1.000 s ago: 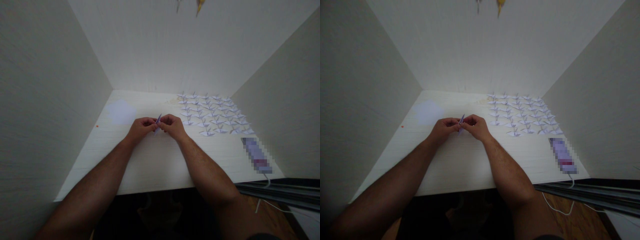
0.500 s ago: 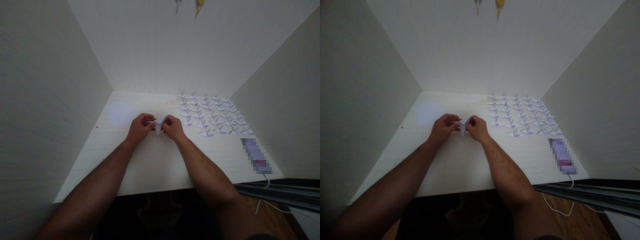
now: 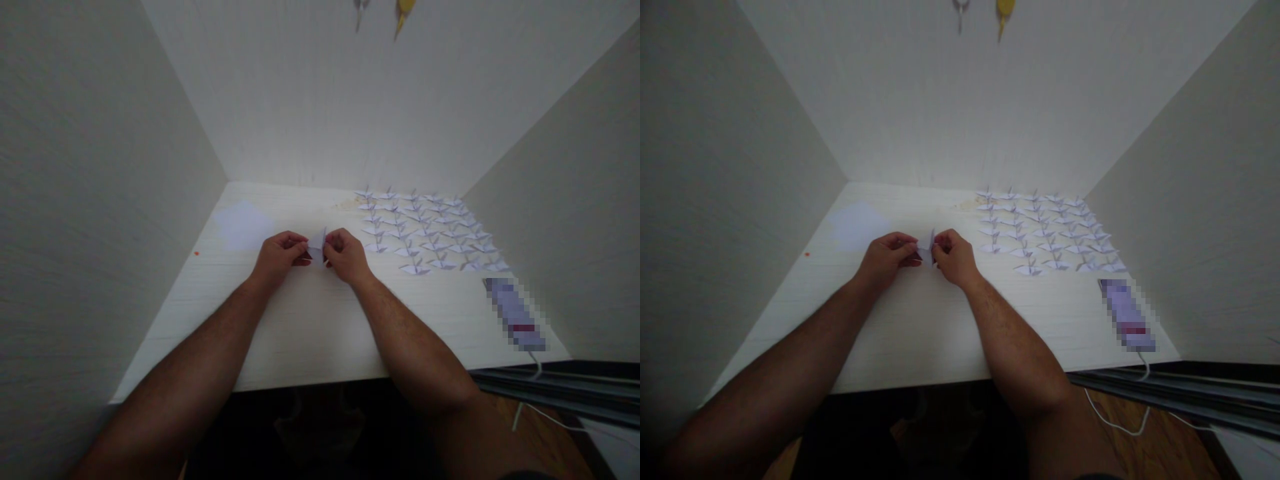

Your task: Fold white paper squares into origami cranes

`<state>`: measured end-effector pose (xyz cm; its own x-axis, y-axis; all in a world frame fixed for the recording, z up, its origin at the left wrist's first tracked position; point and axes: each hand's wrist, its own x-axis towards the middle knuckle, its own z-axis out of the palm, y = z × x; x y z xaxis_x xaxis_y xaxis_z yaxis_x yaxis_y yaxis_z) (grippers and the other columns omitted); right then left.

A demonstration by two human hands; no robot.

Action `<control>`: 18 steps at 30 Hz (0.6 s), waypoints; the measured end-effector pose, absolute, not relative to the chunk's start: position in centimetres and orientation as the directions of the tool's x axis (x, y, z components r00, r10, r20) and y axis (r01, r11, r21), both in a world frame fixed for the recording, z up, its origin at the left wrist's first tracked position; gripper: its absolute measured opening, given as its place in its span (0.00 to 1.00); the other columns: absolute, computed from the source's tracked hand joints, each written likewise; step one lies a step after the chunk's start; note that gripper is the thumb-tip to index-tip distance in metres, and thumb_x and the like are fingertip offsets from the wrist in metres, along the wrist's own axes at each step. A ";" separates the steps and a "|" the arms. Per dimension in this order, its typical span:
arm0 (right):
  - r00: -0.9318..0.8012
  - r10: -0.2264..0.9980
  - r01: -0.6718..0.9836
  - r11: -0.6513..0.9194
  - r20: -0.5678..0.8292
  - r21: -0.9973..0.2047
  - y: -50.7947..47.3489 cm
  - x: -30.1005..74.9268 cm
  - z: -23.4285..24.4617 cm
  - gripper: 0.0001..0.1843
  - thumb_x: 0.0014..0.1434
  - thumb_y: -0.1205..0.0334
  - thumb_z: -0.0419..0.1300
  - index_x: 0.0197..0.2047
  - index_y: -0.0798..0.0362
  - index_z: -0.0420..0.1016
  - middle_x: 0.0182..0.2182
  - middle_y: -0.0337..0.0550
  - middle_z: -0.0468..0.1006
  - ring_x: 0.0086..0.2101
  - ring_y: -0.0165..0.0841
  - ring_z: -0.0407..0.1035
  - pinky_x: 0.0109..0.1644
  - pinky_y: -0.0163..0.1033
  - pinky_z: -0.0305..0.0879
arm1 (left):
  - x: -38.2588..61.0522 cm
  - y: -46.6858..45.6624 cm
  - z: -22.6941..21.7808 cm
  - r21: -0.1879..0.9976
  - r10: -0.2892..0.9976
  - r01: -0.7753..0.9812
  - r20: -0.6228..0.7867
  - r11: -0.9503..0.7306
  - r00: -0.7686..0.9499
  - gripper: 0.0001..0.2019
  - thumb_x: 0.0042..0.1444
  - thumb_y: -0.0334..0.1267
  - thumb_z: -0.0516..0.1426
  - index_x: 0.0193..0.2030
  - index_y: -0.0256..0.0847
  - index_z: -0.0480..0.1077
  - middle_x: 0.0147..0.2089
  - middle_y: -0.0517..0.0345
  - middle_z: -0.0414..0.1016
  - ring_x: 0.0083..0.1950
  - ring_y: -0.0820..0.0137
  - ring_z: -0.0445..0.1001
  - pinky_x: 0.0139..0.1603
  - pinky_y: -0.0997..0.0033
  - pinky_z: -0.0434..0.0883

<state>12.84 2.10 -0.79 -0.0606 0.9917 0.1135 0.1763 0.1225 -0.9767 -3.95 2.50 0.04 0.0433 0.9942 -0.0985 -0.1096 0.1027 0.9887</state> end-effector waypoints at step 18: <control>-0.174 0.967 0.115 0.207 0.186 -0.971 2.1 13.2 -0.6 0.13 0.48 0.65 0.57 0.36 0.52 0.80 0.33 0.39 0.79 0.32 0.30 0.71 0.33 0.33 0.66 | -4.0 2.6 0.1 0.958 0.991 -0.257 -0.109 0.127 0.081 0.17 0.43 0.40 0.66 0.41 0.36 0.74 0.34 0.52 0.79 0.36 0.65 0.80 0.46 0.54 0.78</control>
